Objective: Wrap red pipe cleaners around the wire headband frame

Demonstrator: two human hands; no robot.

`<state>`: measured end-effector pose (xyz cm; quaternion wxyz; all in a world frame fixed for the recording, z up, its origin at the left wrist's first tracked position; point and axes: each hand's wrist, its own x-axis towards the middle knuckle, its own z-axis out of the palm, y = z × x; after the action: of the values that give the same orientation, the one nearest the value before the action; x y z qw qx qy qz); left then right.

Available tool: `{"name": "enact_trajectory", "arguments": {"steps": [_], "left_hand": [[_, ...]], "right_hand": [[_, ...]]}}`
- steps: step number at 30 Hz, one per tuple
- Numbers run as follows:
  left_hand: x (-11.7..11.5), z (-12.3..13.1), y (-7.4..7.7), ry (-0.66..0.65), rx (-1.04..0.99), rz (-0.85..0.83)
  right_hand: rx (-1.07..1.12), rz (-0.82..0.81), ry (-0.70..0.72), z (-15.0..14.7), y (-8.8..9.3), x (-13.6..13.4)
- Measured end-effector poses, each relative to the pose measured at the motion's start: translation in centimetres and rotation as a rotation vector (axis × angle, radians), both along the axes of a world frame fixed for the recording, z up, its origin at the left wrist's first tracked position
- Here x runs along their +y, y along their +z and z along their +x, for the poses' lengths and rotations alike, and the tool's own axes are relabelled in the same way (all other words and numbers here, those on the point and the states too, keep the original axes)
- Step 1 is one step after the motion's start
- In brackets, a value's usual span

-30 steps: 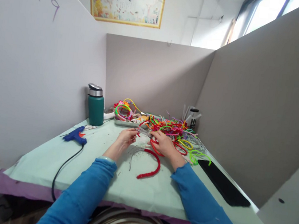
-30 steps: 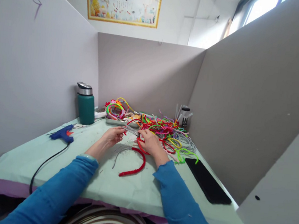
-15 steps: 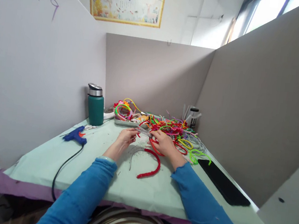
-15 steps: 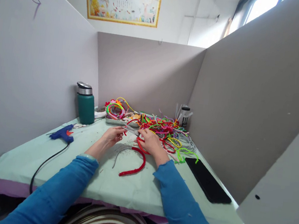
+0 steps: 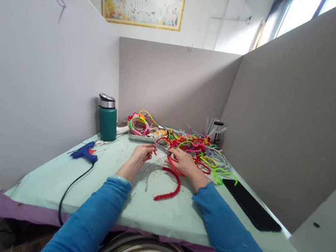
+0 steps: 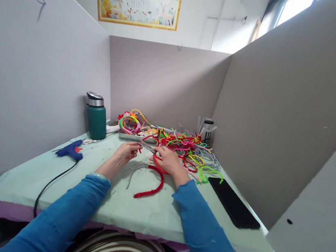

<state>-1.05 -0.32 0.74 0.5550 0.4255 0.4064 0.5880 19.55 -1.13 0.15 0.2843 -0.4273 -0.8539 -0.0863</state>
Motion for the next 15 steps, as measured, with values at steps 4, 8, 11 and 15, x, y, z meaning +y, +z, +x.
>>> {"name": "enact_trajectory", "arguments": {"steps": [4,8,11,15], "left_hand": [[-0.09,0.01,0.11,0.016,-0.001,0.0],[-0.17,0.05,0.26,0.035,0.006,-0.011],[-0.17,0.07,0.28,0.031,0.018,-0.003],[0.01,0.07,0.13,0.034,0.021,-0.007]], "right_hand": [[-0.022,-0.008,0.006,-0.12,0.04,0.09],[-0.047,-0.007,0.018,-0.27,0.11,0.16],[-0.069,-0.019,0.015,-0.37,0.23,0.03],[-0.091,-0.017,-0.021,-0.55,0.4,-0.51]]}}
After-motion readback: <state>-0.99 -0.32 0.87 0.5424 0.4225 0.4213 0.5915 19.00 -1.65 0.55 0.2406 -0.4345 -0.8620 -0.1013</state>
